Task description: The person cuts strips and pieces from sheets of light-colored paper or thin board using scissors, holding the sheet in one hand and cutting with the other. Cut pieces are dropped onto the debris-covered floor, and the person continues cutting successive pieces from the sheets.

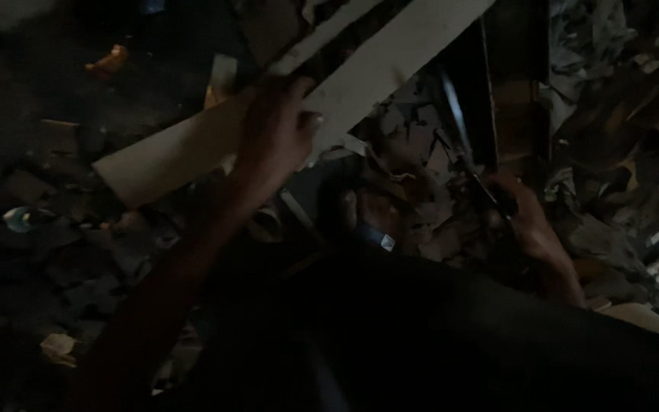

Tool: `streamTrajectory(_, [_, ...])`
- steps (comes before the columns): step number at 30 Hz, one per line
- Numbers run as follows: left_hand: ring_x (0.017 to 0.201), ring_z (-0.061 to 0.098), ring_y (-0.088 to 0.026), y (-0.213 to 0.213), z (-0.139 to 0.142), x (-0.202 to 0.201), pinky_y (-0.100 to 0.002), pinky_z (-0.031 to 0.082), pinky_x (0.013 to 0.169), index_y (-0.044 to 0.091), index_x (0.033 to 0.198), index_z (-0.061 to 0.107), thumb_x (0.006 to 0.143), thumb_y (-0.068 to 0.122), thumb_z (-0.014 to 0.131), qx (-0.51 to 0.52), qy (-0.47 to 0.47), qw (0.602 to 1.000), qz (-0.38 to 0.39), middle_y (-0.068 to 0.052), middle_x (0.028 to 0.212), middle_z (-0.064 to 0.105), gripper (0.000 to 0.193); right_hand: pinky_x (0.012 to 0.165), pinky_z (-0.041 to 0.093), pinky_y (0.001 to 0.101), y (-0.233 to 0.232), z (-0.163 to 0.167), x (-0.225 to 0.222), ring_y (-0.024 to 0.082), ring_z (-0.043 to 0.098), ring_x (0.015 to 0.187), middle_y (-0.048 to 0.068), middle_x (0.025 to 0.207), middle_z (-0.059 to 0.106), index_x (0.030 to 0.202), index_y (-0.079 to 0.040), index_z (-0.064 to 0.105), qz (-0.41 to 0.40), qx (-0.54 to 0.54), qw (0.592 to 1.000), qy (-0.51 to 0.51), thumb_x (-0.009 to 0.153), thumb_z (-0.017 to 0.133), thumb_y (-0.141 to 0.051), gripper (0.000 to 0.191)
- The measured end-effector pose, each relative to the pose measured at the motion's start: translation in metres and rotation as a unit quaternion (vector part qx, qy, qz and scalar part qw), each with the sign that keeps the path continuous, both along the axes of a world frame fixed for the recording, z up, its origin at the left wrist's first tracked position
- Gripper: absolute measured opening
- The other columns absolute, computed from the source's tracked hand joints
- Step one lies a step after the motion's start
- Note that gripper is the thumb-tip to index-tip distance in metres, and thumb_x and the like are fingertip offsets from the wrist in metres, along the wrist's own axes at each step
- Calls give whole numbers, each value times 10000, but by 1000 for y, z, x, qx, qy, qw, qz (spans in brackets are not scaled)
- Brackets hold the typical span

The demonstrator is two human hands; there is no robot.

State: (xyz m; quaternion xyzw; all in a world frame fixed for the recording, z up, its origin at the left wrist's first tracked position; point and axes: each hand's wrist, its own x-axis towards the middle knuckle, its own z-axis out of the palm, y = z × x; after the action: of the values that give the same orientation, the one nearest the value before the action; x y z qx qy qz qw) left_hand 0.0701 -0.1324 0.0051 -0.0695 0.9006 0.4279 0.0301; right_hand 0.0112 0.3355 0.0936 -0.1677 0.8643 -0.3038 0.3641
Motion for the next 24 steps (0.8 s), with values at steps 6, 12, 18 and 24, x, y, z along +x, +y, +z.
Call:
streamTrajectory(6, [945,746,-302,-23,26,3,-472,578,798,109,1387,628,1040,181,631,183,-162,970,5,-152,1113,748,355,849,548,415,-62,-6,-24,227,678,1022,115,1182,688,1358,-37,625,-30,-51,993,-97,746,665,-804,982])
streamTrajectory(12, [1066,740,-287,-26,29,7,-435,604,849,31,1342,642,1022,182,659,219,-103,970,-1,-166,1166,742,354,874,520,381,-103,-3,-40,207,641,1035,109,1117,679,1262,-4,648,3,-31,996,-89,763,727,-712,870])
streamTrajectory(18, [1122,729,-307,-28,21,23,-443,608,897,-5,1361,660,1034,168,674,213,-6,977,1,-196,1213,739,370,874,531,369,-116,-11,-39,198,661,1051,71,1166,683,1336,-32,635,41,-104,989,-100,811,668,-741,883])
streamTrajectory(24, [1117,744,-276,-40,32,27,-418,618,910,-21,1347,673,1009,140,686,210,-11,978,13,-193,1217,745,375,813,521,373,-118,-30,-34,220,638,972,92,1110,676,1344,-17,628,18,-133,979,-156,787,696,-742,917])
